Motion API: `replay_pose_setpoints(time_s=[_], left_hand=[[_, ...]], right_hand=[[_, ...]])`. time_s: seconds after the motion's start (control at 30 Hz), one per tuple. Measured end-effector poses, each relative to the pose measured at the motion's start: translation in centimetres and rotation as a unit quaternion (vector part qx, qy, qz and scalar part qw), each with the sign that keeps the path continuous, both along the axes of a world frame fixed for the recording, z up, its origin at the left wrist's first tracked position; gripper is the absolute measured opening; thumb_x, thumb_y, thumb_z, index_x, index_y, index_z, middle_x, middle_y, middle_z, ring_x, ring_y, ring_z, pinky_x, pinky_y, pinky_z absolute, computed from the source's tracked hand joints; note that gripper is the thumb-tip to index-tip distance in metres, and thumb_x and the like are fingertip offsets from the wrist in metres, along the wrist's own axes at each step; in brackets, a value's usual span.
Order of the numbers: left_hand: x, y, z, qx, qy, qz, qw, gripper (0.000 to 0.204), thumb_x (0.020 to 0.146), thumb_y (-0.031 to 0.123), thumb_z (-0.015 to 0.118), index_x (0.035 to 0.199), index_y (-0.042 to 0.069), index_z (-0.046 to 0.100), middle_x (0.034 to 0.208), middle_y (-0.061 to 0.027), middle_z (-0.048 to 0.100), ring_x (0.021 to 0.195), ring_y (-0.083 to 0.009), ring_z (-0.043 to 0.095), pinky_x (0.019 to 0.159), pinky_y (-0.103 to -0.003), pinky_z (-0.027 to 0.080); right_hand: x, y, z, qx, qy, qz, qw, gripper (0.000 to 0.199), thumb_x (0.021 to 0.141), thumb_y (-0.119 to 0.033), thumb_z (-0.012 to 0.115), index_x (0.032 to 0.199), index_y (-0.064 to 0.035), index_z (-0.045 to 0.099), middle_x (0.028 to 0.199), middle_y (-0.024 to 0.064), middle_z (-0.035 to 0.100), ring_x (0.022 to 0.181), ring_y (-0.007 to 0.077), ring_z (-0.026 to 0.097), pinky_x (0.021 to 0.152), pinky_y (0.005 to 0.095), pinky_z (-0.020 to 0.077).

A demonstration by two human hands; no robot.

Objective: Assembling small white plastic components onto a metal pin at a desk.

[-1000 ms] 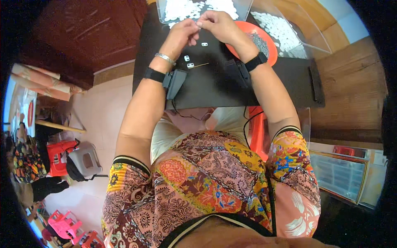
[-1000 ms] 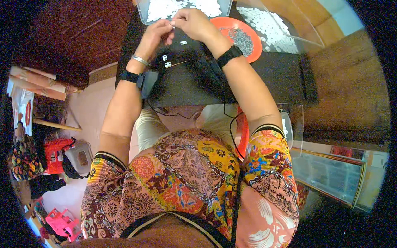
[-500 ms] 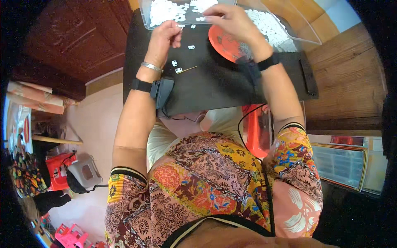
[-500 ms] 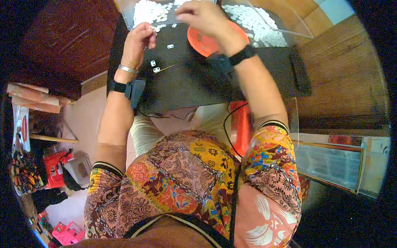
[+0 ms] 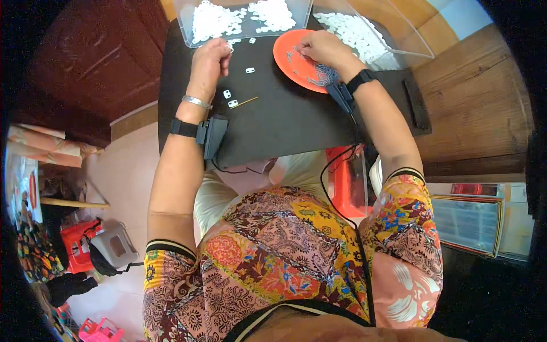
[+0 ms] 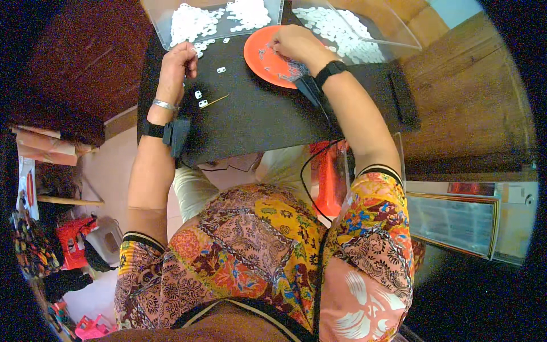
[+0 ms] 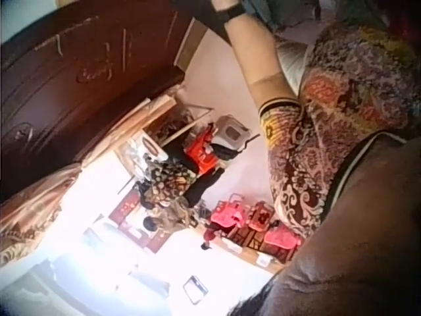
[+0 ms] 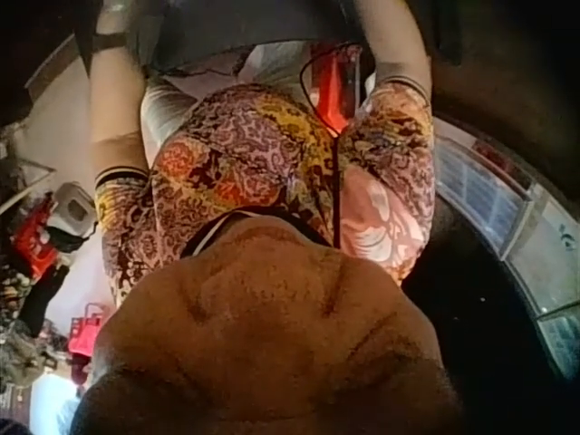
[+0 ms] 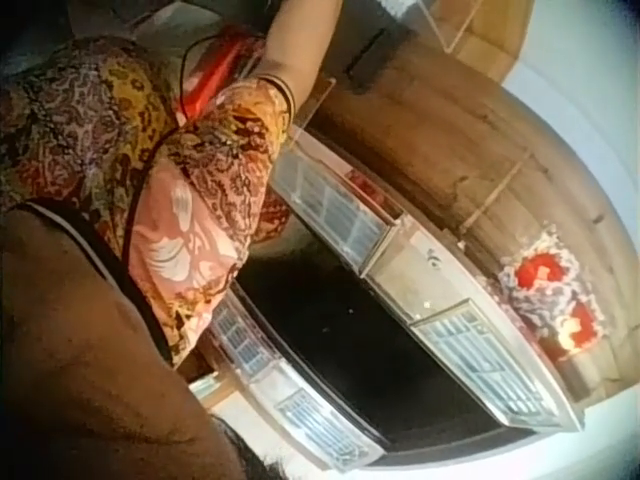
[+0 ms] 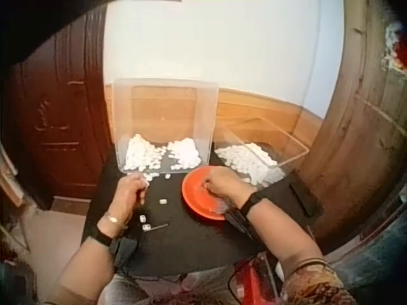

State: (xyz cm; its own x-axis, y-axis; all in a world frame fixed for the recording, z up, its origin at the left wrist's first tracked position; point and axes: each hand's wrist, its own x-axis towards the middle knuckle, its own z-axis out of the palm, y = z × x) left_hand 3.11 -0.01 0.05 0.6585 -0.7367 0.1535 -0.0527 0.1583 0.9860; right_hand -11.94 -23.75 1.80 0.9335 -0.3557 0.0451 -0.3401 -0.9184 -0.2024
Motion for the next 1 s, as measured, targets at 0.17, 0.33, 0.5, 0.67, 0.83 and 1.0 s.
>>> replay_pose_setpoints(time_s=[0.17, 0.33, 0.5, 0.67, 0.83, 1.0], left_hand=[[-0.1, -0.1, 0.1, 0.033, -0.003, -0.003, 0.999, 0.020, 0.086, 0.015, 0.047, 0.068, 0.009, 0.049, 0.055, 0.0020, 0.044, 0.045, -0.0088, 0.042, 0.045, -0.022, 0.032], [-0.6, 0.0, 0.6, 0.034, 0.005, 0.010, 0.999, 0.019, 0.081, 0.012, 0.049, 0.063, 0.007, 0.050, 0.054, 0.0012, 0.045, 0.044, -0.0082, 0.042, 0.042, -0.023, 0.034], [-0.4, 0.0, 0.3, 0.014, -0.014, -0.003, 1.000, 0.019, 0.081, 0.013, 0.049, 0.063, 0.007, 0.051, 0.055, 0.0018, 0.046, 0.045, -0.0076, 0.042, 0.043, -0.022, 0.035], [-0.6, -0.2, 0.3, 0.033, -0.004, -0.009, 0.999, 0.017, 0.085, 0.015, 0.049, 0.069, 0.009, 0.052, 0.055, 0.0017, 0.045, 0.046, -0.0081, 0.041, 0.045, -0.021, 0.032], [-0.9, 0.1, 0.6, 0.028, -0.018, -0.010, 0.999, 0.016, 0.085, 0.016, 0.051, 0.071, 0.010, 0.052, 0.056, 0.0026, 0.046, 0.048, -0.0073, 0.041, 0.046, -0.020, 0.033], [-1.6, 0.2, 0.9, -0.011, 0.020, -0.009, 1.000, 0.013, 0.083, 0.012, 0.055, 0.073, 0.005, 0.054, 0.059, 0.0022, 0.048, 0.049, -0.0063, 0.043, 0.046, -0.020, 0.035]], right_hand=[[0.7, 0.1, 0.2, -0.083, -0.002, 0.068, 0.994, 0.013, 0.070, -0.012, 0.059, 0.080, -0.0071, 0.066, 0.076, 0.0148, 0.064, 0.071, 0.0313, 0.062, 0.063, 0.0409, 0.0479], [0.9, 0.7, 0.0, -0.212, 0.035, 0.111, 0.970, 0.019, 0.072, -0.011, 0.056, 0.087, -0.0080, 0.067, 0.083, 0.0134, 0.065, 0.076, 0.0319, 0.062, 0.066, 0.0409, 0.0492], [1.3, 1.1, 0.0, -0.212, 0.045, 0.114, 0.970, 0.015, 0.070, -0.014, 0.057, 0.077, -0.0048, 0.066, 0.076, 0.0184, 0.063, 0.073, 0.0342, 0.063, 0.063, 0.0415, 0.0504], [-0.2, 0.2, 1.2, -0.037, -0.055, 0.011, 0.998, 0.015, 0.070, -0.017, 0.060, 0.077, -0.0048, 0.064, 0.071, 0.0160, 0.063, 0.070, 0.0288, 0.063, 0.061, 0.0374, 0.0498], [-2.0, -1.4, 1.0, 0.231, -0.183, 0.011, 0.956, 0.017, 0.078, -0.010, 0.056, 0.091, -0.0003, 0.062, 0.077, 0.0024, 0.061, 0.071, 0.0107, 0.054, 0.066, 0.0258, 0.0447], [-2.2, 0.9, 2.9, 0.320, -0.202, 0.022, 0.926, 0.016, 0.081, -0.013, 0.062, 0.091, -0.0002, 0.062, 0.069, 0.0000, 0.058, 0.062, 0.0078, 0.054, 0.058, 0.0242, 0.0469]])
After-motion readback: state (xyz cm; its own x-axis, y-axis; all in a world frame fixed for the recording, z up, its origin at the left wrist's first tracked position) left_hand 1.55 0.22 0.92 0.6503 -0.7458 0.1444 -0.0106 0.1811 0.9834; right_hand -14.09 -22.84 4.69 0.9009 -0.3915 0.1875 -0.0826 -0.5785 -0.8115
